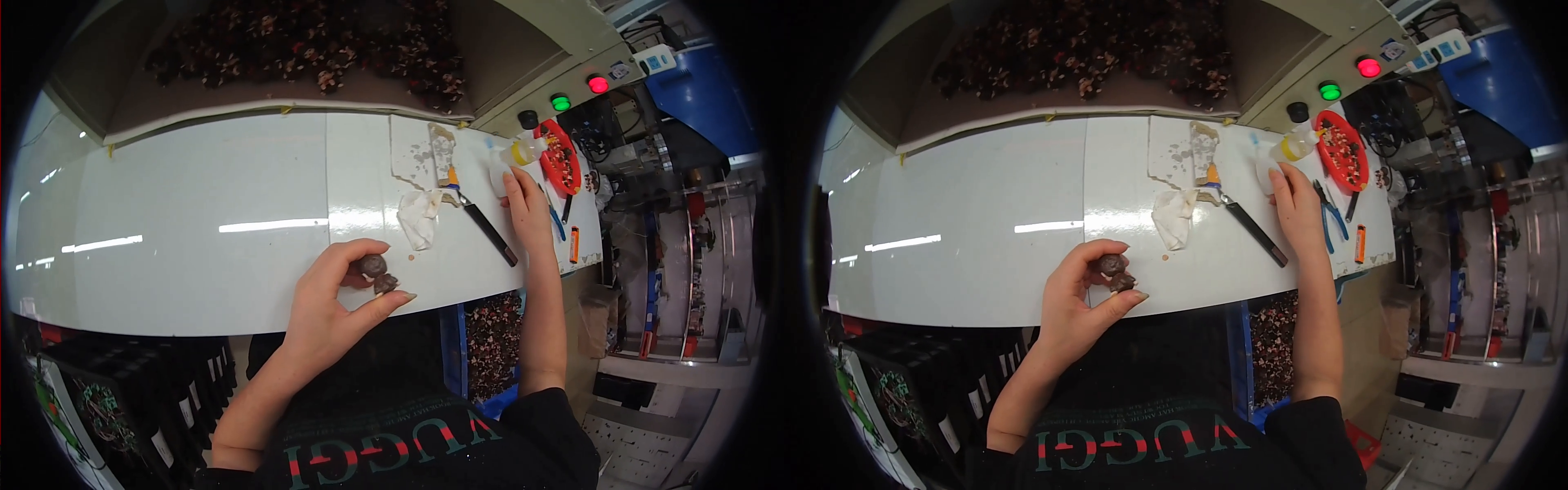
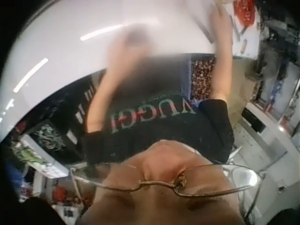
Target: The person assembles small figurines by applying glue from a glue bottle to various toy accessories and attaching them to the figurines.
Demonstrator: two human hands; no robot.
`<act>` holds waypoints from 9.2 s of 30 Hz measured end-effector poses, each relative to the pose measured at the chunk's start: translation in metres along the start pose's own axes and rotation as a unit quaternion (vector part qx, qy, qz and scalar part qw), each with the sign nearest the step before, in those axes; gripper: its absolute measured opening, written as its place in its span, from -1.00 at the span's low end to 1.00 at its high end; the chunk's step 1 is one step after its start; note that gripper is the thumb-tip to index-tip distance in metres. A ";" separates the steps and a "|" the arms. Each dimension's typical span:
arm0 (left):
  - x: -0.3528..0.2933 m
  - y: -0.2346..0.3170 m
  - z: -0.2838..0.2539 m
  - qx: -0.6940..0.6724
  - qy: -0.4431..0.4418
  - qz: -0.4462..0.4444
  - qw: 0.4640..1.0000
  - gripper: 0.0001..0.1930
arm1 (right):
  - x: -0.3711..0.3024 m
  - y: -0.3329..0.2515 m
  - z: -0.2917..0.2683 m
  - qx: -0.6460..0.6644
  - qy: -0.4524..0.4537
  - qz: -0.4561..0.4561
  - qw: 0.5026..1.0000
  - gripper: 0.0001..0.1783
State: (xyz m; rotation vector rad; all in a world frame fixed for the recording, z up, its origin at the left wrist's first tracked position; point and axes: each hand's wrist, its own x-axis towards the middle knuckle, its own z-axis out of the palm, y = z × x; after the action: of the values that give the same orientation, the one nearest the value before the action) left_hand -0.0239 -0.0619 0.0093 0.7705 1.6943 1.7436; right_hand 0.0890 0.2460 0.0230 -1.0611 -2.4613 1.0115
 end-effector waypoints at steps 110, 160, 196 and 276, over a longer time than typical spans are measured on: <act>-0.013 -0.022 0.000 0.144 0.104 0.125 0.976 -0.68 | -0.129 -0.097 0.148 0.149 0.030 -0.302 0.941 -0.51; -0.014 -0.003 0.005 0.249 0.049 0.047 0.966 -0.69 | -0.120 -0.116 0.100 0.016 -0.116 -0.280 0.953 -0.67; -0.019 -0.026 0.002 0.122 0.043 0.125 0.984 -0.68 | -0.113 -0.105 0.103 -0.014 -0.094 -0.447 0.889 -0.35; -0.005 0.006 0.042 -0.286 -0.173 -0.088 0.938 -0.35 | -0.087 -0.073 0.025 0.114 -0.086 -0.471 0.871 -0.53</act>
State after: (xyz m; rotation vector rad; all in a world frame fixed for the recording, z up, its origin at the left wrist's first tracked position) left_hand 0.0105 -0.0377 0.0167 0.5869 0.9191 1.7245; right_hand 0.0980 0.1355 0.0578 0.3458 -2.4072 1.0002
